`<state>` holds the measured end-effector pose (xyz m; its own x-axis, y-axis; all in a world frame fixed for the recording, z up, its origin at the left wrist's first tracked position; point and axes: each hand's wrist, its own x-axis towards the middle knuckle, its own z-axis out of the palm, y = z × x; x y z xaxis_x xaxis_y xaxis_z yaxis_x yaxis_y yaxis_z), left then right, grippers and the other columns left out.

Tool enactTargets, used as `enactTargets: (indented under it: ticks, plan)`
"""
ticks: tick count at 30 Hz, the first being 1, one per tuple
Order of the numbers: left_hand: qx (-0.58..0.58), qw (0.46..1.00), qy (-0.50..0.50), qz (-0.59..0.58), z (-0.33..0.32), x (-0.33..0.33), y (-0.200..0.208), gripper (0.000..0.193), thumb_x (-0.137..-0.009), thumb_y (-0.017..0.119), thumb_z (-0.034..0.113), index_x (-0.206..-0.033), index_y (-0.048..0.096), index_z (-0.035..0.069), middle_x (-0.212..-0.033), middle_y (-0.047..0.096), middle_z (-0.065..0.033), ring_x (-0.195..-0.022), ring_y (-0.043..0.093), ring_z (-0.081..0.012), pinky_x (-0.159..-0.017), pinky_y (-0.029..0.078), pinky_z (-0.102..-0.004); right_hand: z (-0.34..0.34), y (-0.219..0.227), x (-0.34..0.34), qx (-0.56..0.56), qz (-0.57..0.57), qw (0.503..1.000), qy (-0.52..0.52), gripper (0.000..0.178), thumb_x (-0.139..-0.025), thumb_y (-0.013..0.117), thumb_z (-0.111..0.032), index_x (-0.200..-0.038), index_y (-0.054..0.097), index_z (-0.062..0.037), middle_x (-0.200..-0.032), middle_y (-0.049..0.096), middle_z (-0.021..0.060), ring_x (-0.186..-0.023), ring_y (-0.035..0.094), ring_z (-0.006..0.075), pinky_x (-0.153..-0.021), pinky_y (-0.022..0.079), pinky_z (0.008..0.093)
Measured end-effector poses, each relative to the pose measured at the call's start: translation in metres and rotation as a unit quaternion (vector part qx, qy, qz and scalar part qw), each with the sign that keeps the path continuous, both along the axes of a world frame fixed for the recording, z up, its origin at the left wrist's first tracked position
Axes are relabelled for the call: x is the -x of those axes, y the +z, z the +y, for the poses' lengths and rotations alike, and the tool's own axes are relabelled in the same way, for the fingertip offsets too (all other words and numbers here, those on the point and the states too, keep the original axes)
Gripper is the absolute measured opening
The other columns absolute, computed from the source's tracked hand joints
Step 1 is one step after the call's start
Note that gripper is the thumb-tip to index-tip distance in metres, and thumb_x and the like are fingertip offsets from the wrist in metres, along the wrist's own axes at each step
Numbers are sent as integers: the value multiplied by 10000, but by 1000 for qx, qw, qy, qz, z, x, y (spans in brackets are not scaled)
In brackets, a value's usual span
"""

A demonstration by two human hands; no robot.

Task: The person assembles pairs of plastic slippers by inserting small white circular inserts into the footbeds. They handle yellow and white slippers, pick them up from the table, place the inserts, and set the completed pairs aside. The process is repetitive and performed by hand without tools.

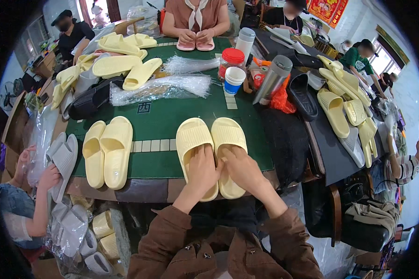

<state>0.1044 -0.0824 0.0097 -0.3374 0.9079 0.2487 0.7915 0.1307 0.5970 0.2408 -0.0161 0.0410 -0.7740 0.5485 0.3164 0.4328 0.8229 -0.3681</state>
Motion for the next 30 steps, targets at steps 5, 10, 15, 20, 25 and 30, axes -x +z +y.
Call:
enactTargets:
  ticks: [5, 10, 15, 20, 25, 30]
  plan:
    - [13, 1000, -4, 11, -2, 1, -7, 462, -840, 578, 228, -1142, 442, -95, -1122, 496, -297, -965, 543, -443, -822, 445, -512, 17, 39, 7, 112, 133, 981, -83, 143, -872, 578, -118, -897, 658, -3, -807, 654, 186, -763, 647, 359, -651, 510, 406]
    - [-62, 998, 5, 33, 2, -3, -11, 431, -835, 560, 224, -1122, 454, -80, -1100, 494, -285, -950, 537, -440, -815, 442, -512, 102, 7, 55, 147, 176, 970, -80, 168, -856, 608, -148, -943, 654, -11, -852, 683, 163, -813, 674, 311, -716, 520, 393]
    - [-69, 997, 8, 45, 3, 0, -11, 414, -822, 567, 220, -1101, 464, -68, -1044, 506, -272, -925, 544, -434, -800, 447, -507, 131, -14, 103, 164, 44, 977, -129, 263, -808, 672, -184, -1017, 645, -27, -882, 703, 145, -853, 671, 309, -772, 525, 404]
    - [-52, 998, 18, 24, 2, -1, -14, 403, -812, 574, 211, -1087, 468, -63, -1009, 511, -255, -927, 542, -426, -792, 452, -504, 122, -13, 117, 345, 157, 924, -52, 261, -832, 586, -83, -1059, 661, 22, -824, 680, 78, -697, 646, 117, -603, 516, 271]
    - [-56, 997, 19, 41, 4, -2, -16, 385, -809, 581, 219, -1059, 470, -51, -994, 512, -256, -940, 539, -427, -813, 447, -506, 115, -8, 121, 300, 86, 949, -37, 232, -843, 600, -137, -1003, 690, 5, -800, 684, 122, -701, 648, 185, -658, 519, 309]
    - [-64, 995, 23, 70, 5, -4, -16, 469, -768, 628, 205, -1120, 478, -67, -973, 542, -234, -926, 559, -400, -827, 452, -478, 113, -11, 123, 179, 102, 978, 24, 198, -835, 639, -176, -902, 703, -1, -816, 692, 167, -750, 674, 298, -718, 524, 364]
